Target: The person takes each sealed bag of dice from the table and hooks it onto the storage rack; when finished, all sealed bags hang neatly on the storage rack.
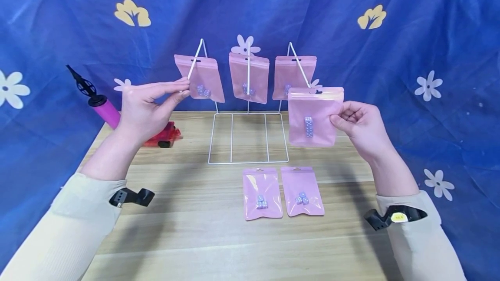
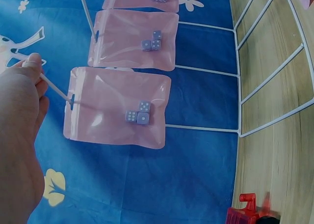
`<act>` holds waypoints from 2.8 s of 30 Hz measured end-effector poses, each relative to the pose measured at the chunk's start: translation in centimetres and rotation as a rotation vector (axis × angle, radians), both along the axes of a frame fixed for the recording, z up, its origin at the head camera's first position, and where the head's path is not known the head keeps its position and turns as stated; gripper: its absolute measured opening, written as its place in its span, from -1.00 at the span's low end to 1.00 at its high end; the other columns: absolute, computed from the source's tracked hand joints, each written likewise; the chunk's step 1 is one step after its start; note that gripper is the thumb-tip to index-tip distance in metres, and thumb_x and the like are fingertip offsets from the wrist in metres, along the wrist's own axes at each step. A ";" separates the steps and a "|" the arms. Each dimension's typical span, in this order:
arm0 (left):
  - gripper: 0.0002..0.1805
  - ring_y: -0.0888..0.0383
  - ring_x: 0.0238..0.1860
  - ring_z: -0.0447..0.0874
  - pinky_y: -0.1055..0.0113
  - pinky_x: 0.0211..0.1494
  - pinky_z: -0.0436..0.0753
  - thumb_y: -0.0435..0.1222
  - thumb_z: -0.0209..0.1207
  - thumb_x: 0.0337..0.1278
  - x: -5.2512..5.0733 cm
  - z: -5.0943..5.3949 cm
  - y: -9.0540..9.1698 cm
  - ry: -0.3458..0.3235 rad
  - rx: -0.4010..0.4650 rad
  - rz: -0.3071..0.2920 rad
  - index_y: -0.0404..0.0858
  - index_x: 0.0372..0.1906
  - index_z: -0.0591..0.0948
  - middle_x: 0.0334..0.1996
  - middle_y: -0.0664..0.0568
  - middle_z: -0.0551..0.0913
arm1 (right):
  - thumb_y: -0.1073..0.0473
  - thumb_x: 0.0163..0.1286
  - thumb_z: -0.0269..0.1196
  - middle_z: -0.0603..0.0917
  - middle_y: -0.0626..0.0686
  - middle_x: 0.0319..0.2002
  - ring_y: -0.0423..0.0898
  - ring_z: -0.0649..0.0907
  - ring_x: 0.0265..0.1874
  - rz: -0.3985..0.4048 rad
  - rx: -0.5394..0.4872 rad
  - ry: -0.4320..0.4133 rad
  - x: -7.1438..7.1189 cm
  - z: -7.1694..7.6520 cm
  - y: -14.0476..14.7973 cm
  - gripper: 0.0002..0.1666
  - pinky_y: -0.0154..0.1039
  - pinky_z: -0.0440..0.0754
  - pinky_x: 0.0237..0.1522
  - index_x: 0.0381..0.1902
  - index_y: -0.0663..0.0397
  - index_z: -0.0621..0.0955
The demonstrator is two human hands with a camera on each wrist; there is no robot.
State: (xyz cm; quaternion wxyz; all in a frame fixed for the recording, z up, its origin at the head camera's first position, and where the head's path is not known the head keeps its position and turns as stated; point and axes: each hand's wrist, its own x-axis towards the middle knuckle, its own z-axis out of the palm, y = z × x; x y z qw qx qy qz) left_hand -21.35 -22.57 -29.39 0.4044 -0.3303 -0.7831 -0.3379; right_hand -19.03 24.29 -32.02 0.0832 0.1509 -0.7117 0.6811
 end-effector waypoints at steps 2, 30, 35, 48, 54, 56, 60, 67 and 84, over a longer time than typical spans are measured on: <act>-0.71 0.45 0.05 0.73 0.53 0.16 0.59 -0.57 0.53 0.03 0.0 0.0 0.0 0.000 0.006 -0.001 -0.34 -0.10 0.86 -0.07 -0.08 0.83 | 0.57 0.36 0.36 0.76 0.05 -0.41 -0.19 0.67 -0.46 0.012 -0.017 -0.006 -0.4 -0.1 -0.2 -0.90 -0.41 0.66 -0.36 -0.27 0.36 0.74; -0.72 0.42 0.04 0.74 0.52 0.16 0.60 -0.59 0.53 -0.01 0.1 -0.1 0.2 0.013 0.020 0.005 -0.35 -0.14 0.86 -0.09 -0.10 0.83 | 0.54 0.40 0.34 0.73 0.02 -0.43 -0.21 0.64 -0.44 0.004 -0.080 -0.112 -5.4 -1.7 -1.7 -0.83 -0.43 0.62 -0.37 -0.29 0.23 0.77; -0.71 0.44 0.04 0.73 0.53 0.16 0.59 -0.59 0.53 -0.01 0.1 -0.1 0.2 0.013 0.019 0.007 -0.34 -0.14 0.86 -0.09 -0.09 0.83 | 0.54 0.41 0.33 0.73 0.01 -0.43 -0.22 0.66 -0.43 -0.005 -0.091 -0.125 -5.9 -1.7 -1.8 -0.80 -0.44 0.63 -0.36 -0.32 0.20 0.76; -0.72 0.44 0.05 0.73 0.55 0.14 0.59 -0.57 0.53 0.03 0.2 0.2 0.1 0.007 -0.001 0.010 -0.34 -0.10 0.86 -0.07 -0.09 0.83 | 0.49 0.44 0.34 0.76 0.05 -0.39 -0.16 0.69 -0.38 0.018 -0.146 -0.136 -6.3 -1.8 -2.1 -0.93 -0.37 0.69 -0.26 -0.18 0.37 0.75; -0.70 0.41 0.05 0.74 0.53 0.15 0.59 -0.57 0.53 0.01 0.2 0.2 0.1 0.008 -0.001 0.007 -0.32 -0.09 0.86 -0.07 -0.09 0.83 | 0.49 0.43 0.35 0.78 0.04 -0.35 -0.16 0.71 -0.34 -0.006 -0.153 -0.134 -6.3 -1.9 -1.7 -0.90 -0.36 0.71 -0.22 -0.20 0.29 0.76; -0.71 0.42 0.05 0.73 0.53 0.16 0.59 -0.57 0.53 0.03 0.1 0.2 0.1 0.006 -0.006 0.005 -0.33 -0.09 0.86 -0.06 -0.08 0.83 | 0.51 0.42 0.35 0.79 0.03 -0.33 -0.16 0.73 -0.32 -0.023 -0.152 -0.135 -6.3 -2.0 -1.5 -0.88 -0.37 0.72 -0.20 -0.22 0.25 0.76; -0.72 0.45 0.06 0.72 0.53 0.16 0.59 -0.56 0.52 0.05 0.2 0.2 0.1 0.005 -0.013 0.005 -0.35 -0.09 0.85 -0.06 -0.08 0.83 | 0.51 0.39 0.38 0.80 0.07 -0.30 -0.14 0.78 -0.28 -0.053 -0.125 -0.137 -6.1 -2.4 -0.8 -0.88 -0.33 0.73 -0.11 -0.20 0.26 0.76; -0.72 0.45 0.06 0.72 0.54 0.16 0.58 -0.56 0.52 0.04 0.1 0.1 0.1 0.010 -0.018 0.009 -0.35 -0.10 0.85 -0.07 -0.08 0.83 | 0.44 0.41 0.41 0.83 0.14 -0.26 -0.08 0.83 -0.30 -0.036 -0.099 -0.153 -4.8 -3.4 1.0 -0.87 -0.27 0.75 -0.06 -0.11 0.39 0.72; -0.72 0.48 0.06 0.71 0.54 0.16 0.58 -0.54 0.52 0.07 0.2 0.2 0.0 -0.001 -0.026 0.016 -0.32 -0.07 0.85 -0.05 -0.07 0.83 | 0.35 0.53 0.32 0.80 0.17 -0.04 -0.15 0.81 -0.11 0.093 0.211 -0.327 0.4 -7.5 3.1 -0.56 -0.17 0.73 0.04 0.19 0.62 0.53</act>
